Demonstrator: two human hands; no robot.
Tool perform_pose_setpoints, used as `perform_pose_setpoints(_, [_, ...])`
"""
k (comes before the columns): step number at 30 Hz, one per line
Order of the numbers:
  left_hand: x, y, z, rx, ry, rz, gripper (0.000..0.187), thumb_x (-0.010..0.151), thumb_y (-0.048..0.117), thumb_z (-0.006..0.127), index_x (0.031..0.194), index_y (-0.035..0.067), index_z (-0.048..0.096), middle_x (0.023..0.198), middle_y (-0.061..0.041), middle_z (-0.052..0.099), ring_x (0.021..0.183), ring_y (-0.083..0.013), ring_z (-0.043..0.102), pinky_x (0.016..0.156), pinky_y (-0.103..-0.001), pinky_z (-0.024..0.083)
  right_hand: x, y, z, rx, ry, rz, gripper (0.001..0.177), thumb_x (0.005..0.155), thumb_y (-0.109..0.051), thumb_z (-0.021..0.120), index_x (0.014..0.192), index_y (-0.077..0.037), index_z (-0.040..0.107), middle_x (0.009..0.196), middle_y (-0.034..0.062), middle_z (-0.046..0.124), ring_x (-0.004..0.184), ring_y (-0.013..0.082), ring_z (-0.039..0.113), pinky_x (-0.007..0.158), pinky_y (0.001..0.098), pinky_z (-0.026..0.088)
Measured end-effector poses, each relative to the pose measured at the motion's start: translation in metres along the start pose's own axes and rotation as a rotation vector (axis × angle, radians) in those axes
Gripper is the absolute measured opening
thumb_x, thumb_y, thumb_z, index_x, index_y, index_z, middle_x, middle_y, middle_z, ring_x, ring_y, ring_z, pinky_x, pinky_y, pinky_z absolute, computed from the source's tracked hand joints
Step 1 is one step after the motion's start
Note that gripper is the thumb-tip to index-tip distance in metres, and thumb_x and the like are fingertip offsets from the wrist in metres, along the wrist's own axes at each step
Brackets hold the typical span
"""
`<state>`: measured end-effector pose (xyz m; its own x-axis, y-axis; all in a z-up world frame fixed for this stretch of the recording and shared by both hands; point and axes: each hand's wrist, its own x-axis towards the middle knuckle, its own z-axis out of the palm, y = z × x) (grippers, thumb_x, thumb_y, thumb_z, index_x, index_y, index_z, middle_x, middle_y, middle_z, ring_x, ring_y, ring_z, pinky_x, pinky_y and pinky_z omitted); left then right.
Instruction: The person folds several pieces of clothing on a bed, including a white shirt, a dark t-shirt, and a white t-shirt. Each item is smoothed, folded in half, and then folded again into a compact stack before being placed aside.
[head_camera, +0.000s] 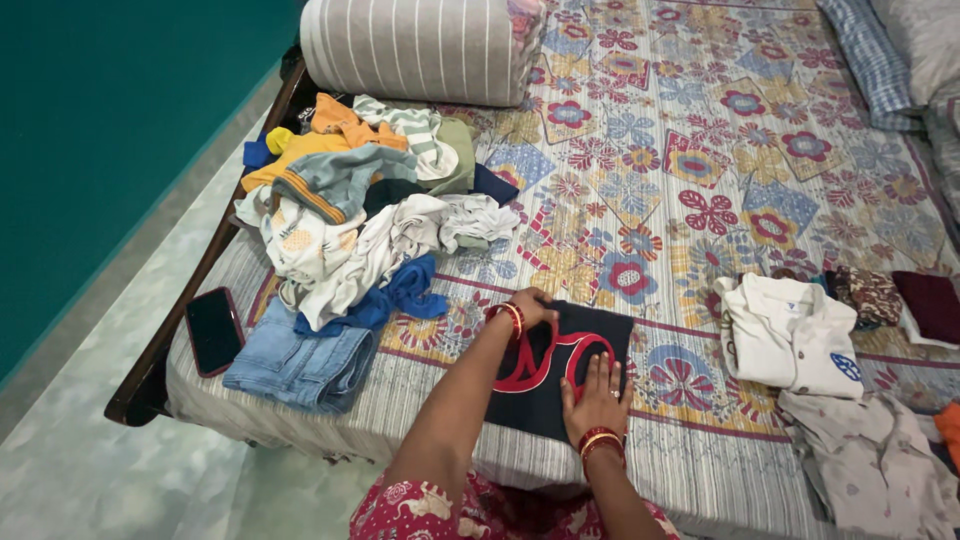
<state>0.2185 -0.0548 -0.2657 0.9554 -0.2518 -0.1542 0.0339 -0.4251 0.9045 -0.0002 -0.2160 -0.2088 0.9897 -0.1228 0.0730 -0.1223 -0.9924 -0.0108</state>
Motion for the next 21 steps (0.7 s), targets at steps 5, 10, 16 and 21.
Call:
perform_pose_setpoints(5, [0.005,0.003,0.0,0.082,0.069,0.168,0.031,0.084,0.007,0.068,0.115,0.002,0.073,0.114,-0.015,0.077,0.111,-0.0273,0.071,0.1,-0.035,0.054,0.0,0.0,-0.002,-0.003,0.002,0.002,0.079,0.098,-0.062,0.032,0.158,-0.009,0.03,0.167,0.0075,0.024,0.155,0.0253,0.018,0.124,0.0492,0.011])
perform_pose_setpoints(10, [-0.011,0.009,-0.014,0.139,0.145,0.022,0.04,0.075,0.005,0.07,0.115,0.007,0.072,0.113,-0.018,0.075,0.107,-0.0308,0.072,0.095,-0.037,0.056,0.001,0.0,0.0,-0.01,0.009,0.0,0.08,0.098,-0.063,0.032,0.157,-0.009,0.029,0.168,0.0074,0.023,0.155,0.0258,0.018,0.123,0.049,0.011])
perform_pose_setpoints(16, [-0.038,0.018,-0.012,0.499,0.169,0.068,0.033,0.07,0.011,0.084,0.102,0.016,0.078,0.109,-0.017,0.073,0.104,-0.0355,0.069,0.094,-0.042,0.055,-0.001,-0.001,-0.001,-0.018,0.007,0.004,0.079,0.098,-0.062,0.031,0.158,-0.01,0.029,0.168,0.0069,0.023,0.155,0.0255,0.018,0.124,0.049,0.012])
perform_pose_setpoints(21, [-0.022,0.013,0.006,0.159,0.322,0.05,0.016,0.085,0.003,0.071,0.096,0.011,0.08,0.102,-0.015,0.076,0.097,-0.0307,0.074,0.088,-0.039,0.058,0.001,-0.001,-0.004,-0.017,-0.002,0.006,0.079,0.099,-0.062,0.031,0.158,-0.01,0.029,0.168,0.0069,0.023,0.155,0.0249,0.018,0.124,0.049,0.011])
